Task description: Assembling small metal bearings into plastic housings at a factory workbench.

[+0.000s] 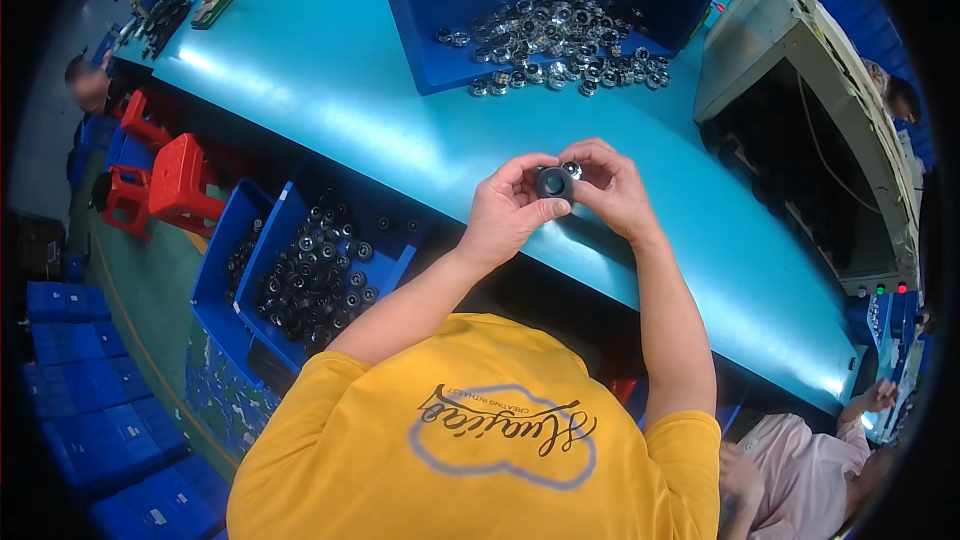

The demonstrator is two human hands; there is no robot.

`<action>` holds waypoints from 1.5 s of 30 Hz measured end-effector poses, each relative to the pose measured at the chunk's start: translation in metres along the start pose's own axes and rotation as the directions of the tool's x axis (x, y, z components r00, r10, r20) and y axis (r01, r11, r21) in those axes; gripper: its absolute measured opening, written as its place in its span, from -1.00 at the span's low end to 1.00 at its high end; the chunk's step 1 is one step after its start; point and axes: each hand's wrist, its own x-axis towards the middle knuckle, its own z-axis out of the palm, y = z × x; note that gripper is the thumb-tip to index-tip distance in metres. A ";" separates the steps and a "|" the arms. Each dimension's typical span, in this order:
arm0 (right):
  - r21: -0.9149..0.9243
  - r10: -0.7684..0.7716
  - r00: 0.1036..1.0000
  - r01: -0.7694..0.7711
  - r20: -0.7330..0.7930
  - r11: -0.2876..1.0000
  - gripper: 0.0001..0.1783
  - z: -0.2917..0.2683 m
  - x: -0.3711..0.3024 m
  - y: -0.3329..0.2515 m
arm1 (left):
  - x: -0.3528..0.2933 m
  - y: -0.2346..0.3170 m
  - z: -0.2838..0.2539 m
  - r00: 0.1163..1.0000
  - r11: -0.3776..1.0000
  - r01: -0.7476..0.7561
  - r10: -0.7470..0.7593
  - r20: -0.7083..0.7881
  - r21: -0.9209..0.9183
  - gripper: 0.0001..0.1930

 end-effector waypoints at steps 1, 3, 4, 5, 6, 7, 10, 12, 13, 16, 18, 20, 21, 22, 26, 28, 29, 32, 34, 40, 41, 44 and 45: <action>0.017 0.006 1.000 -0.007 0.022 1.000 -0.69 -0.002 0.000 0.002 | 0.000 0.000 0.000 1.000 1.000 -0.005 0.005 0.006 0.004 -0.45; 0.042 0.018 0.999 -0.020 0.046 0.999 -0.70 -0.003 -0.001 0.002 | 0.000 0.001 0.001 1.000 1.000 -0.016 0.016 0.019 0.012 -0.44; 0.051 0.025 0.999 -0.027 0.047 0.998 -0.69 -0.003 -0.001 0.002 | 0.000 0.002 0.001 1.000 1.000 -0.015 0.015 0.018 0.024 -0.44; 0.061 0.031 0.998 -0.034 0.047 0.998 -0.69 -0.003 -0.001 0.001 | 0.000 0.003 0.002 1.000 0.999 -0.015 0.014 0.018 0.036 -0.43; 0.062 0.032 0.998 -0.035 0.048 0.997 -0.69 -0.003 -0.001 0.002 | 0.000 0.004 0.002 1.000 0.999 -0.016 0.015 0.017 0.047 -0.43; 0.064 0.033 0.998 -0.036 0.048 0.997 -0.69 -0.003 0.000 0.004 | 0.000 0.004 0.002 1.000 0.999 -0.017 0.016 0.017 0.051 -0.43; 0.036 0.038 0.998 -0.040 0.059 0.999 -0.68 -0.005 0.000 0.003 | -0.001 0.002 0.001 0.999 0.998 -0.026 0.025 0.019 0.053 -0.43; 0.041 0.037 0.996 -0.040 0.075 0.998 -0.67 -0.006 -0.001 0.002 | 0.000 0.001 0.001 0.999 0.998 -0.040 0.039 0.019 0.040 -0.43; 0.061 0.032 0.996 -0.038 0.086 0.997 -0.67 -0.006 -0.001 0.002 | 0.000 0.001 0.001 0.999 0.998 -0.038 0.038 0.015 0.048 -0.43; 0.118 0.040 0.994 -0.052 0.098 0.992 -0.67 -0.005 -0.002 0.000 | 0.000 -0.001 0.000 1.000 0.999 -0.021 0.021 0.002 0.036 -0.42; 0.147 0.058 0.993 -0.073 0.103 0.986 -0.67 -0.006 -0.002 -0.003 | 0.001 -0.001 -0.002 1.000 1.000 0.008 -0.008 -0.004 -0.022 -0.41; 0.167 0.082 0.990 -0.100 0.110 0.981 -0.67 -0.007 -0.002 -0.007 | 0.001 0.001 -0.004 1.000 1.000 0.024 -0.024 -0.005 0.002 -0.41; 0.138 0.078 0.991 -0.093 0.110 0.986 -0.67 -0.008 -0.002 -0.005 | 0.001 0.002 -0.004 0.999 0.999 0.033 -0.033 -0.004 0.014 -0.40; 0.107 0.074 0.991 -0.086 0.109 0.991 -0.67 -0.009 -0.002 -0.003 | 0.001 0.002 -0.004 0.999 0.999 0.035 -0.035 -0.005 0.022 -0.40; 0.151 0.055 0.993 -0.071 0.105 0.986 -0.66 -0.007 -0.002 -0.004 | 0.001 0.000 -0.006 1.000 0.999 0.030 -0.030 -0.003 0.035 -0.41; 0.127 0.082 0.990 -0.097 0.116 0.987 -0.66 -0.009 -0.002 -0.003 | 0.001 0.000 -0.006 1.000 0.999 0.021 -0.020 -0.007 0.035 -0.41; 0.115 0.095 0.988 -0.109 0.121 0.987 -0.66 -0.010 -0.002 -0.002 | 0.001 0.000 -0.005 1.000 0.999 0.016 -0.015 -0.013 0.035 -0.41; 0.110 0.114 0.983 -0.130 0.141 0.985 -0.67 -0.011 -0.002 -0.005 | 0.000 -0.001 -0.004 1.000 1.000 -0.002 0.002 -0.024 0.030 -0.43; 0.124 0.129 0.981 -0.147 0.144 0.981 -0.67 -0.011 -0.002 -0.005 | 0.000 -0.002 -0.004 1.000 1.000 -0.010 0.011 -0.026 0.028 -0.44; 0.115 0.192 0.970 -0.209 0.148 0.971 -0.68 -0.012 -0.002 -0.010 | -0.001 -0.003 -0.001 0.997 0.996 -0.074 0.075 -0.020 0.045 -0.41; 0.114 0.182 0.973 -0.199 0.145 0.973 -0.68 -0.011 -0.002 -0.010 | -0.001 -0.003 -0.001 0.997 0.996 -0.073 0.074 -0.013 0.052 -0.41; 0.068 0.169 0.976 -0.179 0.134 0.981 -0.70 -0.013 -0.002 -0.006 | -0.001 -0.001 -0.002 0.998 0.993 -0.066 0.065 0.006 0.098 -0.42; 0.071 0.173 0.976 -0.183 0.134 0.980 -0.70 -0.013 -0.002 -0.005 | -0.001 -0.001 -0.003 0.998 0.991 -0.062 0.061 0.012 0.118 -0.42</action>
